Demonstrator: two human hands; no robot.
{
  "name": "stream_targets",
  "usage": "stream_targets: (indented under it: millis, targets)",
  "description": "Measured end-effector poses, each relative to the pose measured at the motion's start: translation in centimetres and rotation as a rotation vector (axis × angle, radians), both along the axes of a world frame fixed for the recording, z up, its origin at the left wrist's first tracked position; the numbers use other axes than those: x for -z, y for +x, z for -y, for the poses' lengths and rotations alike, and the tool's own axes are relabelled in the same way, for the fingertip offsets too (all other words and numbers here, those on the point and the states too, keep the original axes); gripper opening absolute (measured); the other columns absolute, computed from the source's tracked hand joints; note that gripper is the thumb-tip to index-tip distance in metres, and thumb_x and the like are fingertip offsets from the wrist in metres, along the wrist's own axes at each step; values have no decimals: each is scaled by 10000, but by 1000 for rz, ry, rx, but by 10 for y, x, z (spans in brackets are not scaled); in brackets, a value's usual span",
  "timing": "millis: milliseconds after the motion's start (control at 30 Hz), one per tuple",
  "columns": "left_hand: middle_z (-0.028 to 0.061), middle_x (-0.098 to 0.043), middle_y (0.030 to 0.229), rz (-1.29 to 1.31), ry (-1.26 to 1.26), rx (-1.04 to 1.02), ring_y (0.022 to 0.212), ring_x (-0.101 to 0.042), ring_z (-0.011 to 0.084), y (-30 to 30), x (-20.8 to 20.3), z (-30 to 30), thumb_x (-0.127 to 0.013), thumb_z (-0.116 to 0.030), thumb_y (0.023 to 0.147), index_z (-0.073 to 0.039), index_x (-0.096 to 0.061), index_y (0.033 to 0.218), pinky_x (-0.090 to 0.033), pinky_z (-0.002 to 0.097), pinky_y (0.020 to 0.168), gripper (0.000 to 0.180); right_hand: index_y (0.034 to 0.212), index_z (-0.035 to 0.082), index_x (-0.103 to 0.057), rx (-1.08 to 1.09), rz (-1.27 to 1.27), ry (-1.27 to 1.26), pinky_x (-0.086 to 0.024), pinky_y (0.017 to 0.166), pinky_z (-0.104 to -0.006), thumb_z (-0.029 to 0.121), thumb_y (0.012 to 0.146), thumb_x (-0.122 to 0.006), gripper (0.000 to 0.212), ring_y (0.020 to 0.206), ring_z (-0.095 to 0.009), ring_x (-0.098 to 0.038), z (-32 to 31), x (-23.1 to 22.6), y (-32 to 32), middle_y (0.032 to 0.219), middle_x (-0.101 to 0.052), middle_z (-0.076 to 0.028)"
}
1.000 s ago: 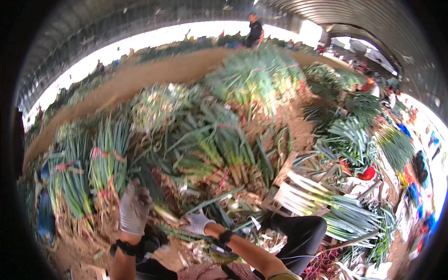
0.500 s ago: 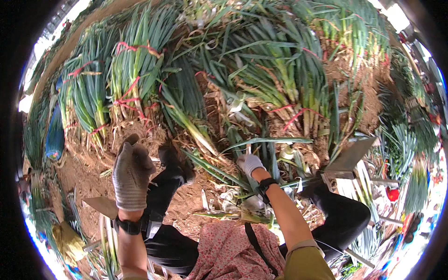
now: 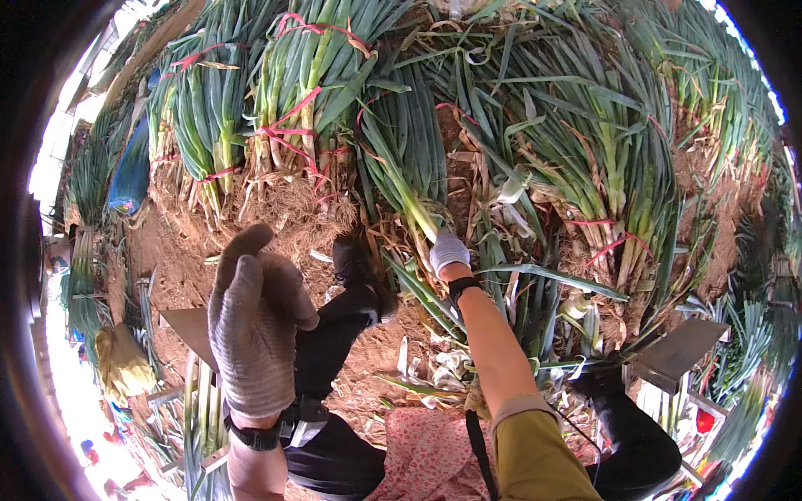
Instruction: The person peels the outer layers from green onions by hand and places the cleaned onions into a metal rack.
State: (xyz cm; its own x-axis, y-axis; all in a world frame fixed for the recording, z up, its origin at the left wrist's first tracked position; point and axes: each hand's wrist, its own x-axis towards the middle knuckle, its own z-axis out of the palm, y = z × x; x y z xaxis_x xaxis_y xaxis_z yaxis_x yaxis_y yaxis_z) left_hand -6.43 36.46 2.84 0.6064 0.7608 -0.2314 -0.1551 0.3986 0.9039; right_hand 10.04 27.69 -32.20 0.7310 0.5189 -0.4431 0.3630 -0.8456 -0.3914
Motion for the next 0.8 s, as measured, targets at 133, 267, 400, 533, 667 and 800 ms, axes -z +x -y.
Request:
stream_targets:
  millis: [133,267,400,533,667,800]
  targets:
    - [59,-587,764,52,27,25,539,-544,105,-5,-3,-2,-529,-177,897,-14,-456,1157,-442,230,458,316,1015,-19,-539,-5,-78,53,-489,743,-446,201,817,-516,297,877,-388,-601,-5,-51,-3,904,-616,-261]
    - [66,-589,715,158,4,44,526,-543,151,5,10,3,-526,-181,897,-20,-538,1073,-433,273,443,239,943,-36,-558,-7,-19,132,-488,707,-446,217,771,-554,306,824,-413,-595,16,-74,0,844,-606,-280]
    - [54,-584,706,191,-39,104,523,-543,142,5,16,3,-544,-184,890,-33,-556,1038,-437,266,435,211,918,-41,-553,-36,3,207,-483,567,-376,198,758,-590,290,630,-297,-613,134,-76,-36,674,-608,-164]
    - [49,-578,697,154,86,190,509,-537,129,11,27,16,-562,-169,880,-46,-555,997,-437,250,440,170,935,1,-542,474,-584,654,-355,394,-218,128,764,-628,231,454,-64,-465,239,-199,-93,620,-498,12]
    - [48,-573,695,-112,98,406,476,-543,128,33,44,63,-621,-237,844,-40,-535,959,-444,251,402,244,1015,18,-508,592,-558,748,-332,376,-193,137,788,-622,281,436,-47,-440,299,-264,-135,619,-495,24]
    - [39,-614,783,-249,94,812,579,-595,126,49,46,110,-632,-390,821,-56,-542,1015,-478,257,435,397,1082,-4,-488,613,-536,954,-357,393,-189,140,795,-664,366,481,-55,-471,306,-295,-169,669,-516,7]
